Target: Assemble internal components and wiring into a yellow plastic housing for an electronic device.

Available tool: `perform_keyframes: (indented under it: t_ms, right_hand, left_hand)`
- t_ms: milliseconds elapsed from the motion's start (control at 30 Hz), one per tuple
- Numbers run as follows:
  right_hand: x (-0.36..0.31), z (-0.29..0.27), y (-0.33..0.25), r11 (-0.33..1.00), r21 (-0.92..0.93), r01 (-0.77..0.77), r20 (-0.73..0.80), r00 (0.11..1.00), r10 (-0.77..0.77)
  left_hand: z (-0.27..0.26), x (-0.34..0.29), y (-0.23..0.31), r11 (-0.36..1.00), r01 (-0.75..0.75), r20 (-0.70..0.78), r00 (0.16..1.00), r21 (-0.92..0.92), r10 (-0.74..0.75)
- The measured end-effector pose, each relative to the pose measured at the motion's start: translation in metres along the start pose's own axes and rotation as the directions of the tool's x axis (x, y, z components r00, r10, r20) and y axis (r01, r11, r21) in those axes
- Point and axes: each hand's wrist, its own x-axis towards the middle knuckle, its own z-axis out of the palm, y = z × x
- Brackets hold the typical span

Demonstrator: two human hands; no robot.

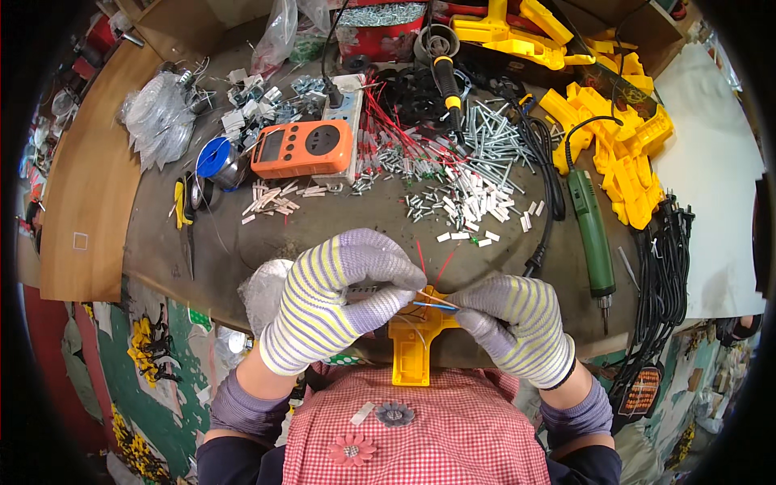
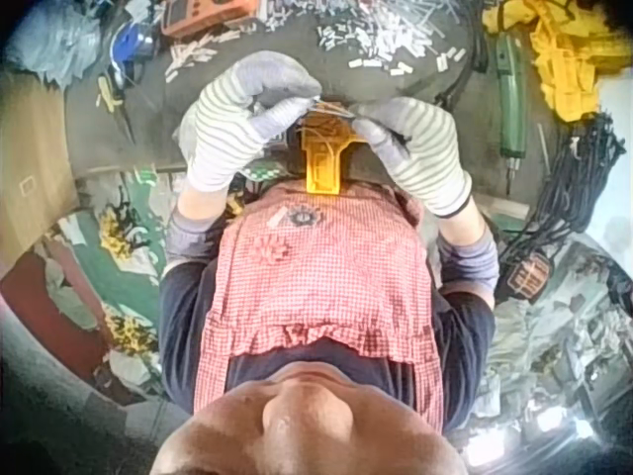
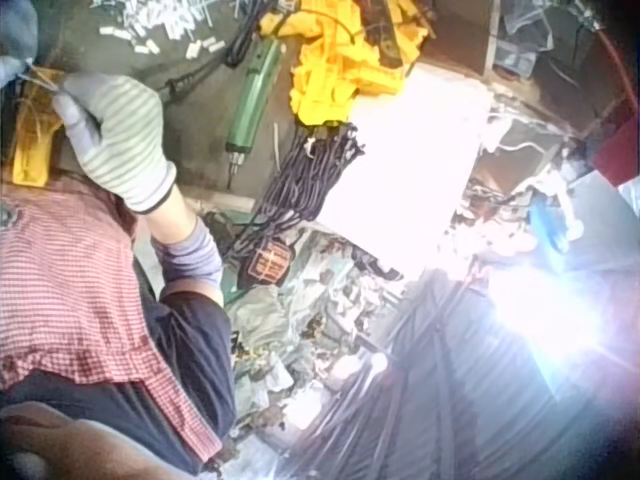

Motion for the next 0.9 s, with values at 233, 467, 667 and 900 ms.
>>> perform_keyframes:
  t_ms: [233, 467, 667, 900]
  right_hand:
    - [0.002, -0.009, -0.009, 0.999, -0.054, -0.005, 0.022, 1.0, 0.006]
    - [0.002, -0.009, -0.007, 0.999, -0.01, -0.052, 0.026, 0.998, 0.053]
    - [0.002, -0.009, -0.007, 1.0, 0.0, -0.024, -0.003, 1.0, 0.024]
    - [0.003, -0.011, -0.007, 0.999, -0.002, -0.052, 0.022, 0.998, 0.052]
  left_hand:
    - [-0.001, 0.003, 0.0, 0.996, -0.028, -0.035, 0.999, 0.079, 0.031]
    - [0.0, 0.003, 0.001, 0.997, -0.033, -0.022, 0.999, 0.068, 0.035]
    - [-0.001, 0.005, -0.001, 0.991, -0.089, 0.019, 0.996, 0.095, 0.088]
    - [0.0, 0.006, -0.001, 0.995, -0.041, -0.004, 0.999, 0.094, 0.042]
